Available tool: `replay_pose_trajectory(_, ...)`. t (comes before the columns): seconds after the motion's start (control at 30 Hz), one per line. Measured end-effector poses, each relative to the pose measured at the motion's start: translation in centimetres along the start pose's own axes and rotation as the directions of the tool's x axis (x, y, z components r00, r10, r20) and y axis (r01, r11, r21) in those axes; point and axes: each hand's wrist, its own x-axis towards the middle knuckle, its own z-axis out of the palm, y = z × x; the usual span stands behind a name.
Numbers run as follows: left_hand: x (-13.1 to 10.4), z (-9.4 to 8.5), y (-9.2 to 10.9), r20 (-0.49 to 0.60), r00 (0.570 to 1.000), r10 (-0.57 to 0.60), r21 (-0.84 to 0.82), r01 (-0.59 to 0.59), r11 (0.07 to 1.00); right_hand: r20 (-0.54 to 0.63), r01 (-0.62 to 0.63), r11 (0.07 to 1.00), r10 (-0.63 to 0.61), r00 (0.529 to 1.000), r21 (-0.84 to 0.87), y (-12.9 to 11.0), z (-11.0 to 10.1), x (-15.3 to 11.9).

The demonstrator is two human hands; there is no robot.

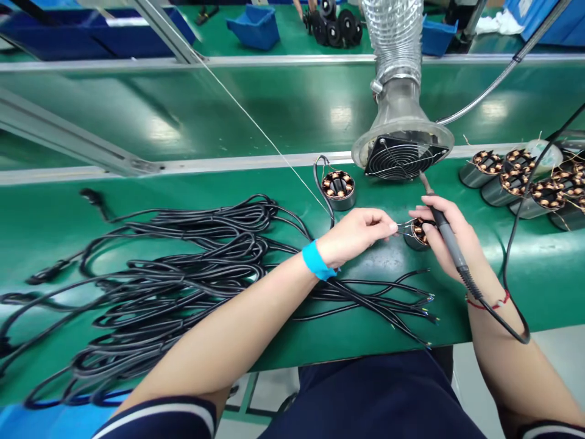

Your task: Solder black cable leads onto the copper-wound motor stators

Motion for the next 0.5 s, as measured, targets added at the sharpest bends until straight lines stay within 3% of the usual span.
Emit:
replay_pose_trajectory(0.2, 0.1, 0.6, 0.0, -0.136, 0.986, -0.094, -0.219, 0.062, 0.974, -0.092, 0.047, 0.999, -0.048, 0.995, -0.015, -0.1, 1.1, -0.8)
replay_pose_trajectory(0.5, 0.3, 0.8, -0.2, -0.068, 0.989, -0.128, -0.154, 0.117, 0.981, -0.162, 0.165, 0.986, -0.168, 0.972, -0.030, -0.3, 1.4, -1.6)
